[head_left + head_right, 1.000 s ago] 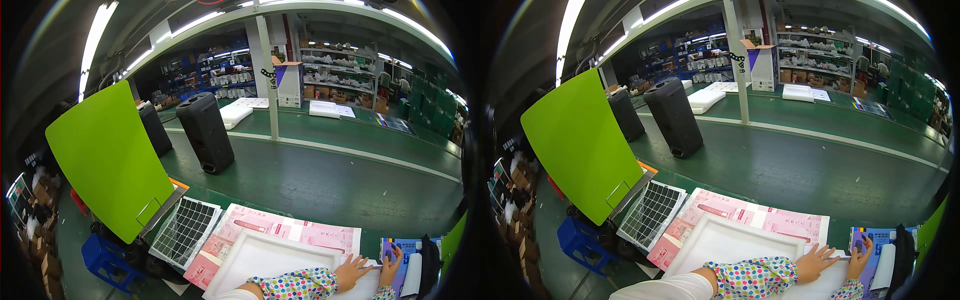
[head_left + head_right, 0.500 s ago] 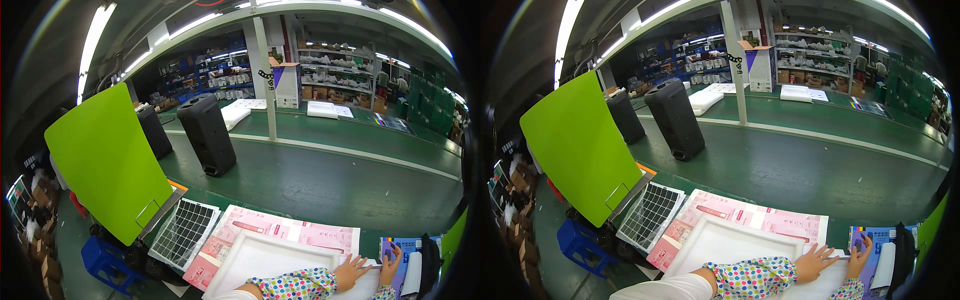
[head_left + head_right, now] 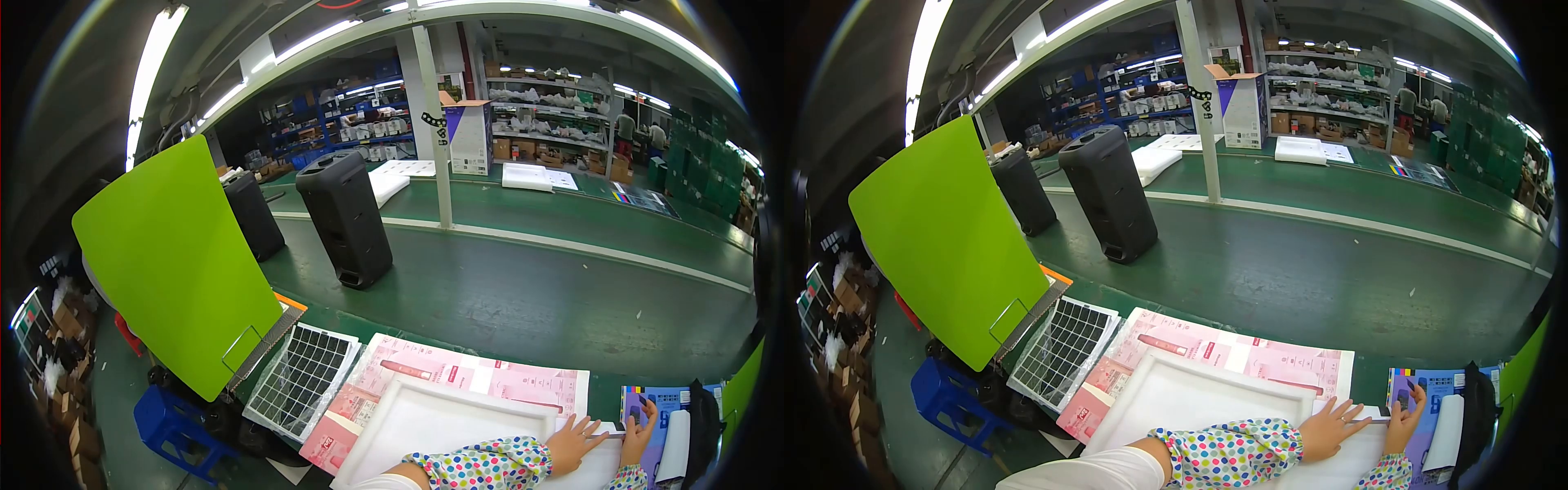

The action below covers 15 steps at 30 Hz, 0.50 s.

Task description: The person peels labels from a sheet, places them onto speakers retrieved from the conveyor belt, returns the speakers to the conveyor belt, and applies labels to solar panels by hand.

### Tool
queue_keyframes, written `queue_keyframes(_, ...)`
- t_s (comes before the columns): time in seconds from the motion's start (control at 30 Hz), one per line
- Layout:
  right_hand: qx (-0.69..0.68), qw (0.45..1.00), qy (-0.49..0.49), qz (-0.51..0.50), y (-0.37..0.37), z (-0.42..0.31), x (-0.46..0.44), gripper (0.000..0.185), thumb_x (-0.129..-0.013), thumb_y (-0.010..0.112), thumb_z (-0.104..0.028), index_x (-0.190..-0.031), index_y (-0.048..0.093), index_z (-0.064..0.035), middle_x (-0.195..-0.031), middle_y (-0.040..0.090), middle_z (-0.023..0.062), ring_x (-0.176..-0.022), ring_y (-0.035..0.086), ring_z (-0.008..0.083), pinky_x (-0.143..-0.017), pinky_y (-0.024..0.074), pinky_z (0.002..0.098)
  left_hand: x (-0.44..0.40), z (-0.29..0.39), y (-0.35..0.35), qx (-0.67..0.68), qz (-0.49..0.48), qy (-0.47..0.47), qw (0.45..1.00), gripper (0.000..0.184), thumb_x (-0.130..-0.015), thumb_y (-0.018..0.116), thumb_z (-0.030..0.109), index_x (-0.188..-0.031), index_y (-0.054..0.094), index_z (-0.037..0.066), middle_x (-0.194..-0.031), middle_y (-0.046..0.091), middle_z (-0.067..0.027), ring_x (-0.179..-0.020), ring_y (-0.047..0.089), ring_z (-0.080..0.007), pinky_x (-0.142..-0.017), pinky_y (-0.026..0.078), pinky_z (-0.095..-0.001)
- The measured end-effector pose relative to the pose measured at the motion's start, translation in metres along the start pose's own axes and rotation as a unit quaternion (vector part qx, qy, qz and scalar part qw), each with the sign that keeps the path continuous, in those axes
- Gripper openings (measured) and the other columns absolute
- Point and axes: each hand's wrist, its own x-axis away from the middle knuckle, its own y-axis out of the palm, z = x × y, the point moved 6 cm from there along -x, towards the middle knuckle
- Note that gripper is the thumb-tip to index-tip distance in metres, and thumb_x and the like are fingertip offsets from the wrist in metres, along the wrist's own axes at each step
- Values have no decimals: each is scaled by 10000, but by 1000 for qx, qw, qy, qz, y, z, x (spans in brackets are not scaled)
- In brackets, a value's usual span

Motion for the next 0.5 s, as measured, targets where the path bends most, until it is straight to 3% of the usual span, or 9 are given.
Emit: queue_keyframes(0.5, 3, 1000, 7, -1, 0, -2, 1, 576, -893, 555, 69, -1424, 410, -99, -1330, 515, 75, -545, 421, 3, -449, 333, 159, 0, 0, 0, -4, 4, 1, 1000, 885, -884, 654, 271, -1597, 150, 127, -1604, 244, -214, -1469, 263, -386, -1157, 261, -566)
